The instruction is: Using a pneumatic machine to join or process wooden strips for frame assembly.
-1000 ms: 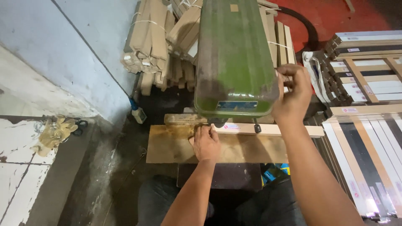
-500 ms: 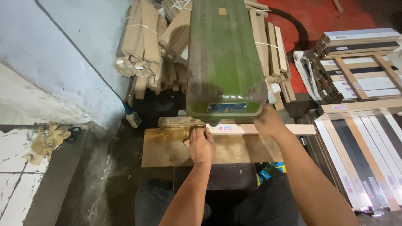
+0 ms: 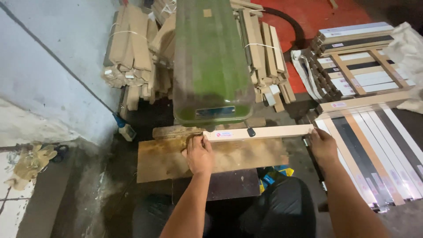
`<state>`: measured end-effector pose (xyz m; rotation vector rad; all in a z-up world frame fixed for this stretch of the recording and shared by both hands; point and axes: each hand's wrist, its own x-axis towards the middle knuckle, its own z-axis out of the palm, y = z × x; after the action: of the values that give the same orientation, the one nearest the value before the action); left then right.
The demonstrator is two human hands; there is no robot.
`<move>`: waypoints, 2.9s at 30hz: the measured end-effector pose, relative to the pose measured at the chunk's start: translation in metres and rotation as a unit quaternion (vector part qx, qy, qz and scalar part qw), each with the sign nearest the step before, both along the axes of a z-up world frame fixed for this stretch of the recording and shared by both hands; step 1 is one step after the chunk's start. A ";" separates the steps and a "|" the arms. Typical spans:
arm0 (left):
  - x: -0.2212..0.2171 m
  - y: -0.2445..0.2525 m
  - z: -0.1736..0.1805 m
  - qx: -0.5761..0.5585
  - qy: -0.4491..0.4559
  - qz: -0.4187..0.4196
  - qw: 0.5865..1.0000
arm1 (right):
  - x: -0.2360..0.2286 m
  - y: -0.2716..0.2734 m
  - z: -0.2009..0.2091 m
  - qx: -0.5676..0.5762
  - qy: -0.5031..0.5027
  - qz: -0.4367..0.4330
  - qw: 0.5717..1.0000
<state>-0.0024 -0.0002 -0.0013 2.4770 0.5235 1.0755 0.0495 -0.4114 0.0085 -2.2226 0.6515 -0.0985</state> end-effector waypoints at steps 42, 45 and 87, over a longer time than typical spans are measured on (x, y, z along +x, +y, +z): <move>-0.045 0.217 0.033 -0.229 0.087 0.106 0.964 | -0.025 0.230 0.017 0.147 -0.067 0.103 0.981; -0.045 0.182 0.074 -0.141 0.101 0.159 0.972 | -0.037 0.234 0.038 0.155 -0.057 0.105 0.981; -0.047 0.038 0.037 0.066 0.163 -0.218 0.960 | 0.039 0.243 0.223 0.237 -0.296 0.260 0.888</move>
<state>-0.0495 0.0383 0.0361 2.7217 -0.0193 0.5478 0.0881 -0.1681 0.2320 -1.6820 -0.2467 -0.2947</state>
